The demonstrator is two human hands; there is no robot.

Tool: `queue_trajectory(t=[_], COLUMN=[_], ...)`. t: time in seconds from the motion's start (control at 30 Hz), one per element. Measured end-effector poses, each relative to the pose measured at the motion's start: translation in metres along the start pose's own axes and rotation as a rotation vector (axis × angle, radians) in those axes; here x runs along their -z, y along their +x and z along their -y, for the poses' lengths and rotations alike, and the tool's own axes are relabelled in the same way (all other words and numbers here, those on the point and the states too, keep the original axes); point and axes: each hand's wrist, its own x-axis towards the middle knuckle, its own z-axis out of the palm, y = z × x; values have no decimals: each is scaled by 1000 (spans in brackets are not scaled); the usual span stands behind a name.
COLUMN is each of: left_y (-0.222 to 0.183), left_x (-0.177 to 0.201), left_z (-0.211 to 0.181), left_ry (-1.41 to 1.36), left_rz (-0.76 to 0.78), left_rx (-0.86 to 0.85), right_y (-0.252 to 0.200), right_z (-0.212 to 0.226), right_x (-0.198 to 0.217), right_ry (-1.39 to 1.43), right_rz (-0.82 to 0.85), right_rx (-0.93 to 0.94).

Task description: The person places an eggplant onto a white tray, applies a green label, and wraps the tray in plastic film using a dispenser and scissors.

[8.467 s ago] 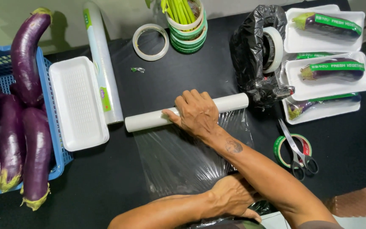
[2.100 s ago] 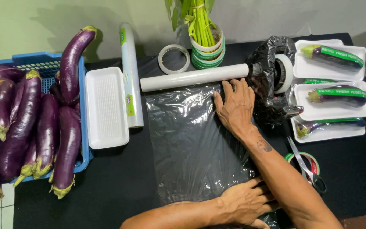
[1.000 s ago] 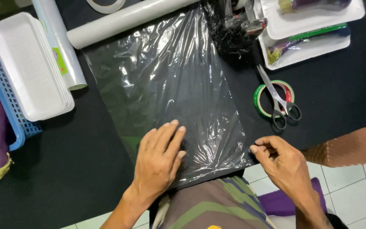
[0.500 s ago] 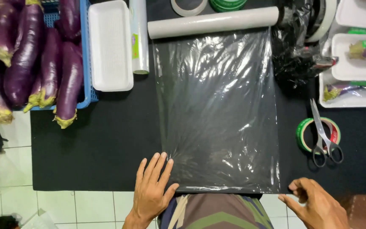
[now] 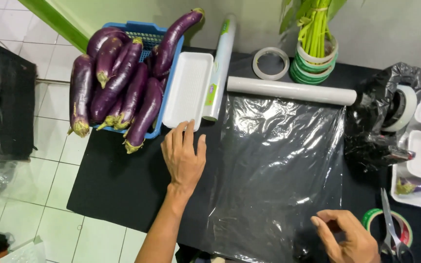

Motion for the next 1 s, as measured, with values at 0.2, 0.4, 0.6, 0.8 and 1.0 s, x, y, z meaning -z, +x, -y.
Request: queue_trajectory(t=[0.2,0.4,0.6,0.8,1.0], left_y=[28,47,54,-65,-141], left_x=[-36,-21,74,132,128], left_z=[16,14,-19,-16,1], left_ry=[168,266,174,136,214], left_rz=[29,-143,-269,-70,42], left_rx=[40,-130,-214,-292,-136], right_y=[19,15,14,21,35], right_z=[6,-13,-23,-9,10], right_x=[-6,-7,-7,-5,-10], right_ry=[-15,-10,21,-23,-94], right_rz=[225,244,208,277,359], right_rx=[147,65,147,37,223])
